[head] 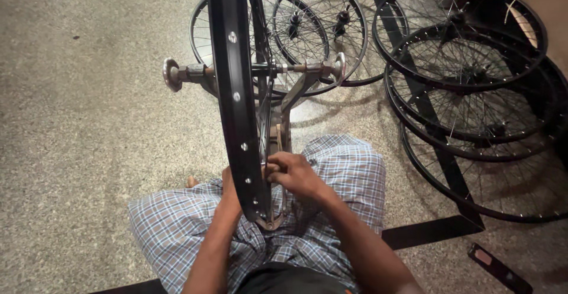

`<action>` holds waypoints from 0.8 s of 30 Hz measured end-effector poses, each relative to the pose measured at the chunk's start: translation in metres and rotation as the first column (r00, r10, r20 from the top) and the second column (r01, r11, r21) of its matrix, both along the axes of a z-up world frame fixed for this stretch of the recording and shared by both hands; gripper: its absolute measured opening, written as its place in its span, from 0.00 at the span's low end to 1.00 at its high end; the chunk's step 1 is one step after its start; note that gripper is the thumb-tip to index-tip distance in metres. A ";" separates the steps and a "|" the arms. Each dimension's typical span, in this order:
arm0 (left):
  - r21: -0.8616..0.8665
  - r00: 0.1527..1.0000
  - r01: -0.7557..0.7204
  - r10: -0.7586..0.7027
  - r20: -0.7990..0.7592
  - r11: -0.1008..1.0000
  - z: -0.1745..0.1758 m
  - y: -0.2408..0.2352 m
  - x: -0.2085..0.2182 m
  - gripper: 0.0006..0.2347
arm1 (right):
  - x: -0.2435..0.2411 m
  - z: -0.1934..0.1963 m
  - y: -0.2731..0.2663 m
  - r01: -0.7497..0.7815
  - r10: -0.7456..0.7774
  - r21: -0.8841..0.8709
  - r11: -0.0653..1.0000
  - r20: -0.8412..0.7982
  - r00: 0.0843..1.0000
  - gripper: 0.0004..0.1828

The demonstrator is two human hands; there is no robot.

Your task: The person sits on the floor and uses a spoke wrench to adjust the tension of the spokes on a bicycle wheel mounted on a truing stand. They rotate the wheel to check alignment and continue tightening or loosening spokes. The person then removes the wheel from the stand and places it on the floor with other wheels.

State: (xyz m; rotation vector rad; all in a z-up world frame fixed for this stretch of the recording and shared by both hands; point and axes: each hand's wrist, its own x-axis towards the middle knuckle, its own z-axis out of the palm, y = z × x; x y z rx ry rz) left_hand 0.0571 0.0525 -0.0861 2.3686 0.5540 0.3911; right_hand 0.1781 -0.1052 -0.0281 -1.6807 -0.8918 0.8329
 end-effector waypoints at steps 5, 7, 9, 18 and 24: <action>-0.045 0.965 -0.155 0.161 0.207 0.987 0.068 -0.005 -0.009 0.10 | 0.003 -0.030 0.012 0.067 -0.067 0.009 0.998 0.325 0.943 0.08; -0.445 0.939 -0.070 0.209 0.272 0.893 0.098 -0.017 -0.017 0.06 | 0.004 -0.044 0.016 0.126 -0.167 0.130 0.984 0.391 0.905 0.07; -0.538 0.936 0.028 0.167 0.311 0.843 0.116 -0.023 -0.020 0.05 | 0.007 -0.058 0.020 0.242 -0.337 0.280 0.929 0.371 0.865 0.07; -0.377 0.969 0.073 0.024 0.247 0.923 0.063 -0.017 -0.017 0.03 | 0.035 -0.055 -0.017 0.481 -0.215 0.186 0.857 -0.718 0.661 0.31; -0.655 0.968 -0.026 0.182 0.172 0.755 0.020 -0.010 0.001 0.07 | 0.010 -0.042 -0.012 0.262 -0.217 0.042 0.964 -0.443 0.870 0.19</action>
